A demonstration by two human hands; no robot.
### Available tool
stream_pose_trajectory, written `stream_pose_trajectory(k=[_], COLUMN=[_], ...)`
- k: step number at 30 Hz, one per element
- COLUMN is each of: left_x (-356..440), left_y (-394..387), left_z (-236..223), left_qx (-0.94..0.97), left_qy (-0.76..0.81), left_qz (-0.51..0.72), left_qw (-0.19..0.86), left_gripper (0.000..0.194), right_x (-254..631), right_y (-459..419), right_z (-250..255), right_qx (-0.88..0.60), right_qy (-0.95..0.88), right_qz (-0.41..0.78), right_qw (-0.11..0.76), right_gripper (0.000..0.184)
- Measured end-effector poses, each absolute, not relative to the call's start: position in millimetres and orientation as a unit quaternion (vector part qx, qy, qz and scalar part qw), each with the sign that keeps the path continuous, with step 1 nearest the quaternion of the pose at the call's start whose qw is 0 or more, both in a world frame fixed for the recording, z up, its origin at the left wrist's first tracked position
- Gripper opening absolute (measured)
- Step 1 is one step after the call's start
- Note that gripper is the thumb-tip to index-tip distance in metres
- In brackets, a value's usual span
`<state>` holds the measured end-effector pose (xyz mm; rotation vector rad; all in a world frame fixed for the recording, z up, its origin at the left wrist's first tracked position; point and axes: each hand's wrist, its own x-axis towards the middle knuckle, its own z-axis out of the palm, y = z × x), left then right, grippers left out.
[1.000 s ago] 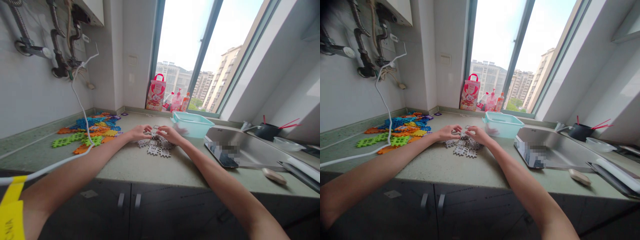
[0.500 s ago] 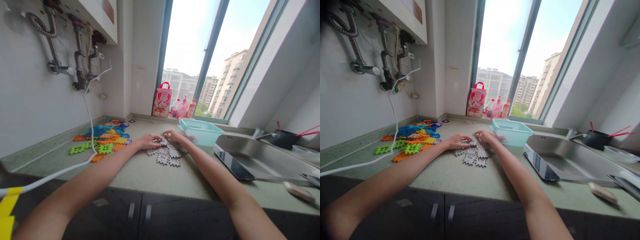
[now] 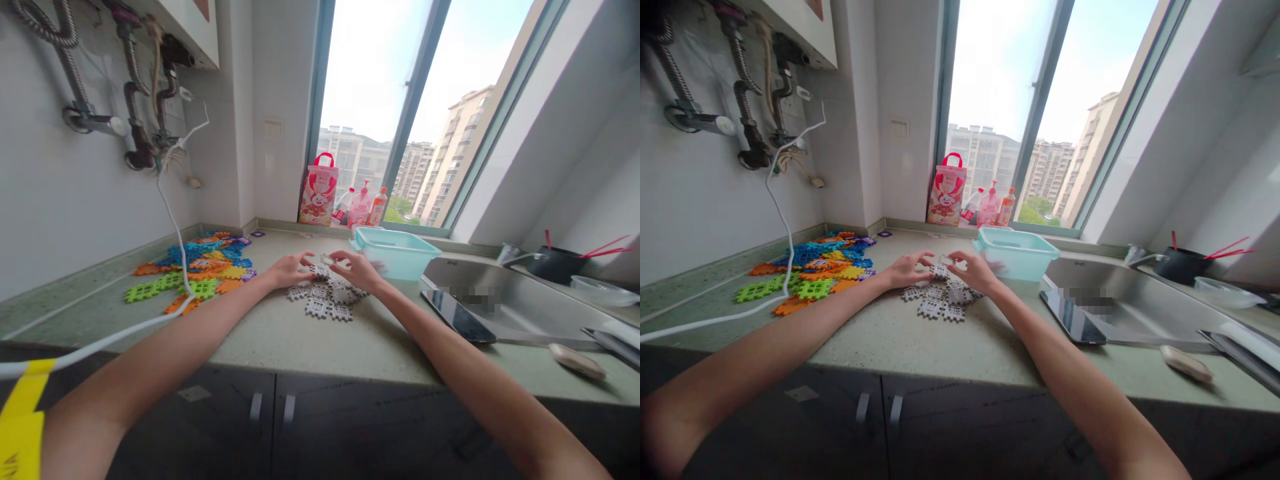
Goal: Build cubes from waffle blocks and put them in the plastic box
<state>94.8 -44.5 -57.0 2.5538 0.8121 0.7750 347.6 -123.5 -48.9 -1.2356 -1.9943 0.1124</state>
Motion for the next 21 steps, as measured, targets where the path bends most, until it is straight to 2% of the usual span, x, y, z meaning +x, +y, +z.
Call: stream_pose_trajectory(k=[4,9,12,16,18,21], left_x=[96,96,90,69,58,51], left_y=[-42,-41,-37,-37,-45,-64], left_z=[-59,-61,-53,-26,-12,-1], left_qx=[0.905,0.904,0.906,0.922,0.925,0.923], left_qy=[0.291,0.304,0.321,0.335,0.351,0.359], left_qz=[0.243,0.229,0.222,0.179,0.118,0.018], left_qw=[0.195,0.197,0.165,0.073,0.09,0.139], left_gripper=[0.078,0.086,0.076,0.046,0.044,0.052], right_x=[339,325,327,336,338,343], right_y=[-114,-98,-95,-100,-103,-111], right_z=[-43,-41,-50,-60,-57,-45], right_qx=[-0.48,-0.456,-0.469,-0.484,-0.478,-0.479], right_qy=[-0.771,-0.746,-0.778,-0.812,-0.814,-0.814], right_qz=[0.029,0.095,0.107,0.097,0.083,0.059], right_qw=[0.418,0.475,0.404,0.312,0.32,0.322], right_gripper=[0.03,0.028,0.026,0.019,0.021,0.022])
